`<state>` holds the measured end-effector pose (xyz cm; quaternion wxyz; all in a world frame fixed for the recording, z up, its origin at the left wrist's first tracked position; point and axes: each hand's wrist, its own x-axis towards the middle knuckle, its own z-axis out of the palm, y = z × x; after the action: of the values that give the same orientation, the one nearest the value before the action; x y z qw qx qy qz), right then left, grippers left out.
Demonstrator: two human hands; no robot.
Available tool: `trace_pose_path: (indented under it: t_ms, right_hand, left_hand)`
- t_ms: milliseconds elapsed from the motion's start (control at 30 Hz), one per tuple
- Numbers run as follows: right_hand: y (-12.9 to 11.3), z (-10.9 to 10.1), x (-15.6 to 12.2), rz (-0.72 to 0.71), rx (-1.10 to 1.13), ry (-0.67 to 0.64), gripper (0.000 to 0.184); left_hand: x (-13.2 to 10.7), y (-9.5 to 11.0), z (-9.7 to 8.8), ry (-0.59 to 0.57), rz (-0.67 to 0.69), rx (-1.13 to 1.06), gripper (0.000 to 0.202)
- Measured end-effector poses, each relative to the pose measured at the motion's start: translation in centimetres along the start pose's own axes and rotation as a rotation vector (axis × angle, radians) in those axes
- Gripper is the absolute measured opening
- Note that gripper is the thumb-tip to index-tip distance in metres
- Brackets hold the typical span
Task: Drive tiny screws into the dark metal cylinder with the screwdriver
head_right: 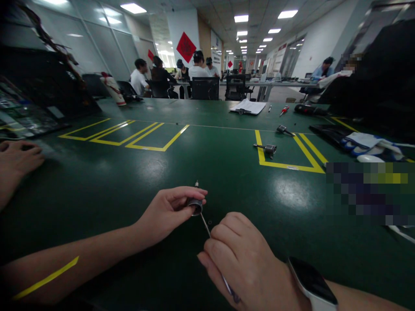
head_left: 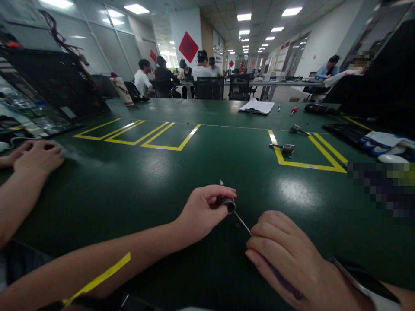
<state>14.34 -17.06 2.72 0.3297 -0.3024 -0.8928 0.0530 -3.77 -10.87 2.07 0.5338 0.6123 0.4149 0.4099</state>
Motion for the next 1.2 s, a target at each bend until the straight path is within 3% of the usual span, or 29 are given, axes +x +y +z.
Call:
trace_pose_path:
  t_ms: [200,367,467,600,700,967,1067,1200]
  right_hand:
    - [-0.2,0.2,0.3,0.021,0.016,-0.011,0.011]
    - [0.4,-0.4,-0.4,0.093,0.271,0.125,0.012]
    - [1.7,-0.4,-0.9,0.328,0.493,0.161,0.023]
    - [3.5,0.1,-0.7,0.771,0.813,0.241,0.035]
    - [3.9,0.5,-0.5,0.87,0.906,0.281,0.036]
    - [3.9,0.0,-0.9,0.766,0.706,0.108,0.037]
    - [2.8,-0.9,-0.5,0.594,0.508,0.007,0.039]
    - [1.5,-0.9,-0.5,0.285,0.244,-0.029,0.025]
  left_hand:
    - [0.0,-0.2,0.1,0.005,0.001,0.004,0.02]
    - [0.2,-0.2,-0.3,-0.023,-0.042,0.013,0.02]
    - [0.5,0.0,-0.8,-0.044,-0.074,0.012,0.024]
    - [0.7,0.5,-1.2,-0.022,-0.137,-0.07,0.032]
    - [0.7,0.8,-1.2,-0.024,-0.16,-0.093,0.033]
    - [0.7,0.7,-1.3,-0.044,-0.192,-0.119,0.033]
    - [0.6,0.8,-1.2,-0.014,-0.171,-0.165,0.036]
    - [0.6,0.9,-1.1,-0.012,-0.144,-0.183,0.034]
